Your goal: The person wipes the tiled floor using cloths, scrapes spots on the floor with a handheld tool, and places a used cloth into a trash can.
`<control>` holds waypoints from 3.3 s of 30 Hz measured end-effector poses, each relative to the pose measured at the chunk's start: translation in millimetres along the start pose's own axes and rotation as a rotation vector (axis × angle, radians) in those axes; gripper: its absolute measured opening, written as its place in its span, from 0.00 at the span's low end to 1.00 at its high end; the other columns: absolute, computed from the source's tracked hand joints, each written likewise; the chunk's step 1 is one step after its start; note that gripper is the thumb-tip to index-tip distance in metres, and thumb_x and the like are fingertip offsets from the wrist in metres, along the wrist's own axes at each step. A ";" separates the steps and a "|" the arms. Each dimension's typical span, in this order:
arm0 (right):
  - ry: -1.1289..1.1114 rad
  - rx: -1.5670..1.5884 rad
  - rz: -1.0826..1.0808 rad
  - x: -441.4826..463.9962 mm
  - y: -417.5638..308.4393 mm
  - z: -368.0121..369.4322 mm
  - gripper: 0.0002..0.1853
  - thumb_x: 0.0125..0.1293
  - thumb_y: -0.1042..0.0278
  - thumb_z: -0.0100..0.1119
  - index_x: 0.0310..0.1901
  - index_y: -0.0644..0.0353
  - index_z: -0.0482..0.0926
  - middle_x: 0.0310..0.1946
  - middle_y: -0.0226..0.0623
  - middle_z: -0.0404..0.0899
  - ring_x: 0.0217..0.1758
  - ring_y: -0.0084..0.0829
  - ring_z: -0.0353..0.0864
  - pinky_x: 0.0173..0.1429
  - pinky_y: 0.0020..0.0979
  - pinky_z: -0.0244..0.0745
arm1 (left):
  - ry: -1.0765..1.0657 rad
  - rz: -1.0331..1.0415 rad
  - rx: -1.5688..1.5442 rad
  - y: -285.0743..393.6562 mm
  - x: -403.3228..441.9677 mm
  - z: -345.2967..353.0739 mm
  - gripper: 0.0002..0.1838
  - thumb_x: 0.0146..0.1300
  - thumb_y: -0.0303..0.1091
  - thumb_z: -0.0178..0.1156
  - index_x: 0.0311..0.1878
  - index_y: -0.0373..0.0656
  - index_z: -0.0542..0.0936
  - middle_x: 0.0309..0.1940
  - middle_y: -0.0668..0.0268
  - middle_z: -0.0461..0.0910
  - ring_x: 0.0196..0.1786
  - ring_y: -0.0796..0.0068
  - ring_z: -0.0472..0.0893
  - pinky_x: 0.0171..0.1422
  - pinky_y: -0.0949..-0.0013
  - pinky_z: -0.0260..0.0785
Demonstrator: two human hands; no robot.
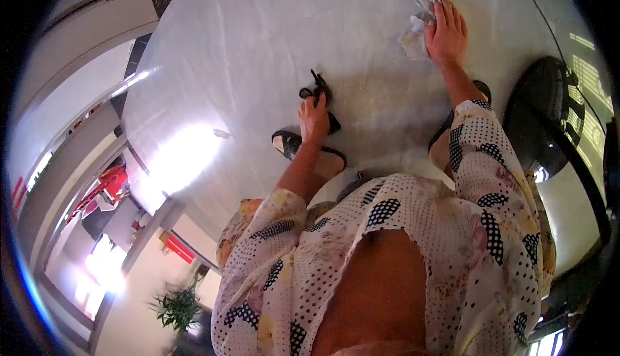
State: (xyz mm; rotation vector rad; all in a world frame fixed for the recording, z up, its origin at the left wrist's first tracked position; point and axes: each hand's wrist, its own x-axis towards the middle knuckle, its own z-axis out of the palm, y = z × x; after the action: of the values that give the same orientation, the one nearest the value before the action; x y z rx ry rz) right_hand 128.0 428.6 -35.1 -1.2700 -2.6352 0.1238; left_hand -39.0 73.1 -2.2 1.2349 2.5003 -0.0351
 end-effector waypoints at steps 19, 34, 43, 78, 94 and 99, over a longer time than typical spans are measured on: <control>-0.027 0.016 0.005 -1.3 -1.3 -4.0 0.26 0.64 0.59 0.48 0.64 0.54 0.64 0.68 0.37 0.59 0.72 0.39 0.57 0.73 0.42 0.50 | -0.100 -0.036 0.135 17.5 55.4 -25.4 0.29 0.58 0.24 0.53 0.65 0.53 0.68 0.51 0.58 0.68 0.52 0.56 0.71 0.50 0.52 0.67; 0.019 0.042 0.012 -2.6 -3.5 -1.4 0.26 0.63 0.59 0.48 0.63 0.54 0.65 0.67 0.35 0.62 0.70 0.38 0.59 0.72 0.41 0.52 | 0.024 -0.044 -0.165 -42.1 35.1 -8.5 0.21 0.59 0.35 0.62 0.57 0.49 0.76 0.49 0.56 0.72 0.54 0.53 0.71 0.55 0.54 0.68; 0.023 0.076 0.014 -3.0 -3.1 -4.6 0.25 0.63 0.61 0.50 0.62 0.54 0.67 0.67 0.35 0.63 0.71 0.37 0.59 0.73 0.42 0.50 | 0.019 -0.422 -0.411 -7.5 100.8 -35.9 0.23 0.51 0.38 0.69 0.47 0.42 0.71 0.46 0.56 0.73 0.51 0.53 0.73 0.52 0.54 0.68; 0.035 0.095 0.010 1.8 -6.3 -6.4 0.24 0.62 0.62 0.51 0.61 0.55 0.68 0.65 0.37 0.64 0.69 0.39 0.61 0.71 0.43 0.54 | -0.029 -0.196 -0.159 -7.3 91.7 -34.9 0.31 0.57 0.32 0.64 0.64 0.48 0.63 0.47 0.54 0.70 0.51 0.51 0.72 0.52 0.55 0.67; -0.017 0.064 0.024 1.6 -0.9 -3.4 0.27 0.61 0.62 0.51 0.63 0.56 0.65 0.66 0.38 0.62 0.70 0.39 0.59 0.72 0.43 0.51 | -0.324 -0.059 0.209 10.4 29.7 -26.7 0.35 0.61 0.24 0.52 0.71 0.58 0.58 0.52 0.54 0.69 0.53 0.54 0.72 0.52 0.55 0.67; 0.024 0.067 0.018 -1.4 -2.5 -2.4 0.27 0.61 0.63 0.51 0.63 0.56 0.65 0.66 0.37 0.62 0.70 0.39 0.59 0.72 0.43 0.52 | -0.327 -0.089 0.258 16.6 39.4 -34.2 0.39 0.60 0.24 0.53 0.73 0.60 0.52 0.53 0.51 0.69 0.53 0.52 0.73 0.52 0.53 0.69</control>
State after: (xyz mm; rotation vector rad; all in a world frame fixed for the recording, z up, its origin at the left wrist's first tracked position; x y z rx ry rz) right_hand 127.5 425.8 -32.6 -1.2654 -2.5769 0.1969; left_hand -58.5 119.5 19.4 1.1042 2.3094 -0.5521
